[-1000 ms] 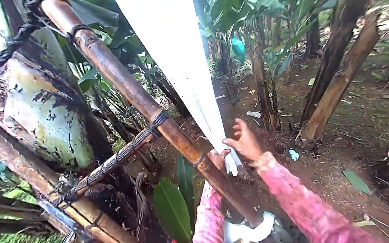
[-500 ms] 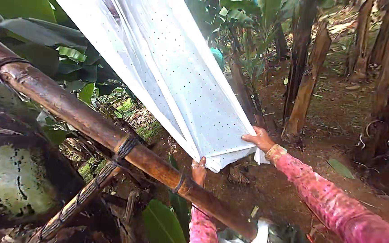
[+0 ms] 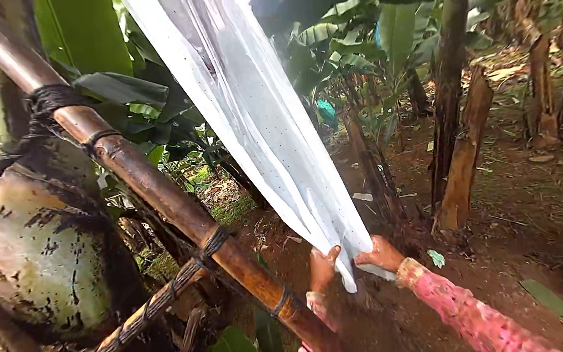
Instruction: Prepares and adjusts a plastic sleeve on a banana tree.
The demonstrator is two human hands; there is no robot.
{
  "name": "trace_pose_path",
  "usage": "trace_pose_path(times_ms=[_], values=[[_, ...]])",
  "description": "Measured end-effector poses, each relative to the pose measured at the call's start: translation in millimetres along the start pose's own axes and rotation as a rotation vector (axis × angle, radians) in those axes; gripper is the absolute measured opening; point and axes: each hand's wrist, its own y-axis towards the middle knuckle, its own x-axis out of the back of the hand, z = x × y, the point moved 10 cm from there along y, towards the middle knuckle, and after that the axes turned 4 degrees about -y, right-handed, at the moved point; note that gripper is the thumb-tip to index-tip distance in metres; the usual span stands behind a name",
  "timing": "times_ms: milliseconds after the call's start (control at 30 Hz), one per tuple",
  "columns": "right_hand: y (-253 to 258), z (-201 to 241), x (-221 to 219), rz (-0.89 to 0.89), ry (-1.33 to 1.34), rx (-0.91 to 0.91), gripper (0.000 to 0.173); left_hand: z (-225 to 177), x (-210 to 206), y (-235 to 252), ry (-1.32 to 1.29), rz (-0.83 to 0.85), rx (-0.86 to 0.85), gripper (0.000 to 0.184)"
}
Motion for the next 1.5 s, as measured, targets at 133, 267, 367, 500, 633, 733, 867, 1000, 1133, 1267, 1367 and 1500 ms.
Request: trace_pose_path(times_ms=[133,267,367,500,633,733,867,1000,1133,1267,1367,1500], values=[[39.3,-28.4,21.3,0.189,-0.328,-0.003,0.048,30.2,40.9,-7.4,-0.008,-0.218,0.09,0.032],[49.2,-41.4,47.6,0.292,-0.376,-0.176,0.047,38.7,62.8,-24.6,-0.197,-0.331,0.118,0.038],[49.7,-41.9,37.1,0.328,-0.257,-0.189,0.044,24.0,47.5,-37.4,-0.228,-0.356,0.109,0.042],[58.0,-36.3,40.9,0.282,-0.015,-0.142,0.049,-7.0,9.0,-44.2,0.36,0.056,-0.077,0.076],[45.7,-8.5,40.1,0.417,-0.28,-0.046,0.059,-16.1,7.6,-29.2,1.284,0.363,0.044,0.06],[34.4,5.5,20.4,0.588,-0.57,0.004,0.059,-13.5,27.2,-8.6,1.473,0.432,0.17,0.033],[20.2,57.8,16.4,0.576,0.032,0.136,0.018,0.7,41.0,-0.7,1.306,0.295,0.199,0.037],[8.2,122.7,-23.2,0.459,0.777,0.3,0.034,-22.7,-10.6,-20.9,1.249,0.341,0.238,0.036],[32.2,112.5,-59.0,0.308,0.216,0.244,0.037,-65.9,-33.5,-43.3,1.36,0.424,0.197,0.035],[73.7,98.5,-74.1,0.278,-0.217,0.302,0.044,-147.3,-32.6,-49.6,1.481,0.26,-0.476,0.029],[38.4,141.4,-83.5,0.448,-0.494,0.467,0.046,-178.7,-51.4,-66.1,1.412,0.427,-1.043,0.019],[27.2,152.3,-82.0,0.616,-0.254,0.289,0.028,-170.6,-28.8,-24.6,1.157,0.664,-0.72,0.029]])
